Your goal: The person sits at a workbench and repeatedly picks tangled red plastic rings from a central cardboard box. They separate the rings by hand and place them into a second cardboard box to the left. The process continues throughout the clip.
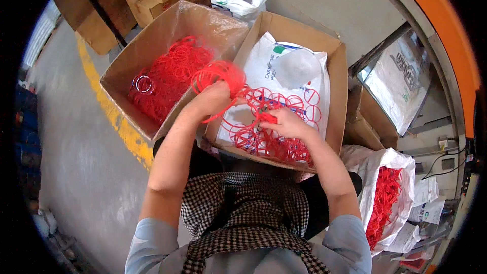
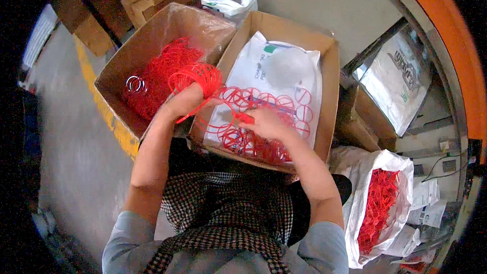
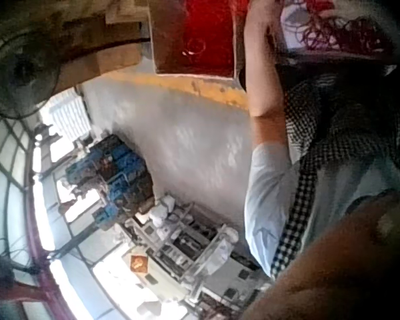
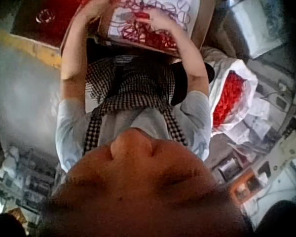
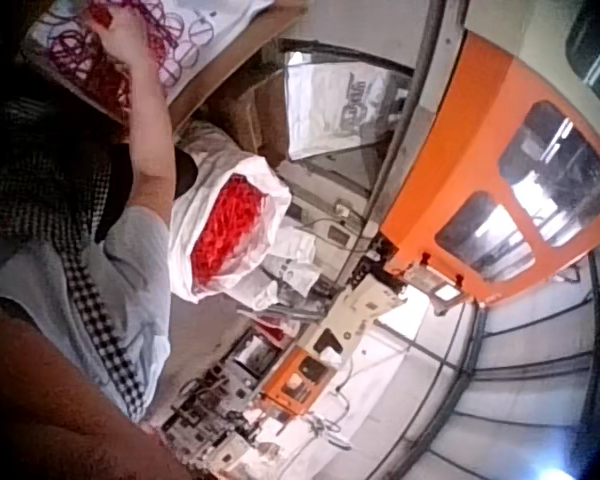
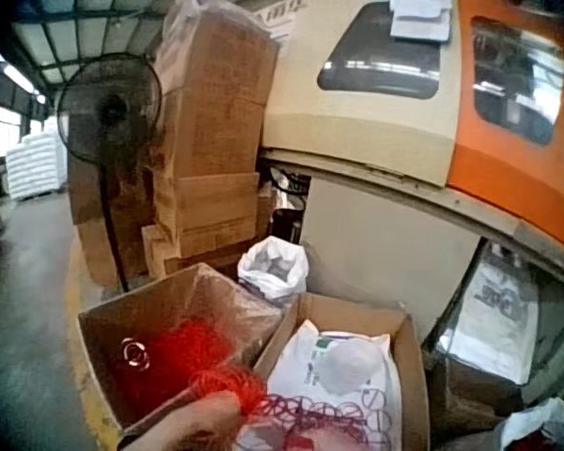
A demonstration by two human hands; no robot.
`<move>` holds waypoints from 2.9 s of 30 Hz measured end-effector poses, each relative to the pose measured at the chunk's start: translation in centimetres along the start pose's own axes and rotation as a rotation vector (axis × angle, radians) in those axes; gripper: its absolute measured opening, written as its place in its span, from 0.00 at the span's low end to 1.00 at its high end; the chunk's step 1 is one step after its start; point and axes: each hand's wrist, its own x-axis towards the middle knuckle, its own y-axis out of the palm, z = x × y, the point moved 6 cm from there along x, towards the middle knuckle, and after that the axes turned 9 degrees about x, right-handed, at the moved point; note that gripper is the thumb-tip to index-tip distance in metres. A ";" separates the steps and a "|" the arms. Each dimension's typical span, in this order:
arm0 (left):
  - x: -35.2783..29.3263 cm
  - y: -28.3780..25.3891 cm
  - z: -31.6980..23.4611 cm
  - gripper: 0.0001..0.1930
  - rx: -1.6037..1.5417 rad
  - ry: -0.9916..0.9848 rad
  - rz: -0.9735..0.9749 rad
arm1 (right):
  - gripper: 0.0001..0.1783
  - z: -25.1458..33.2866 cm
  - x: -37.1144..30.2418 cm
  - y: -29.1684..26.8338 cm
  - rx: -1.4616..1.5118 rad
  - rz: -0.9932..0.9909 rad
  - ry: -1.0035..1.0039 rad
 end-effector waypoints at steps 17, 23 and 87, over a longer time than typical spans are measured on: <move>-5.9 -3.6 -12.4 0.21 1.006 0.518 -0.027 | 0.15 3.1 -6.4 -0.6 -0.178 0.204 -0.107; -9.5 -11.2 6.1 0.10 0.152 -0.446 -0.131 | 0.20 -4.2 -12.1 -4.5 0.368 0.041 0.395; 4.3 6.0 -2.3 0.10 -0.068 -0.332 -0.036 | 0.08 -32.7 -1.4 -12.5 -0.274 -0.839 0.542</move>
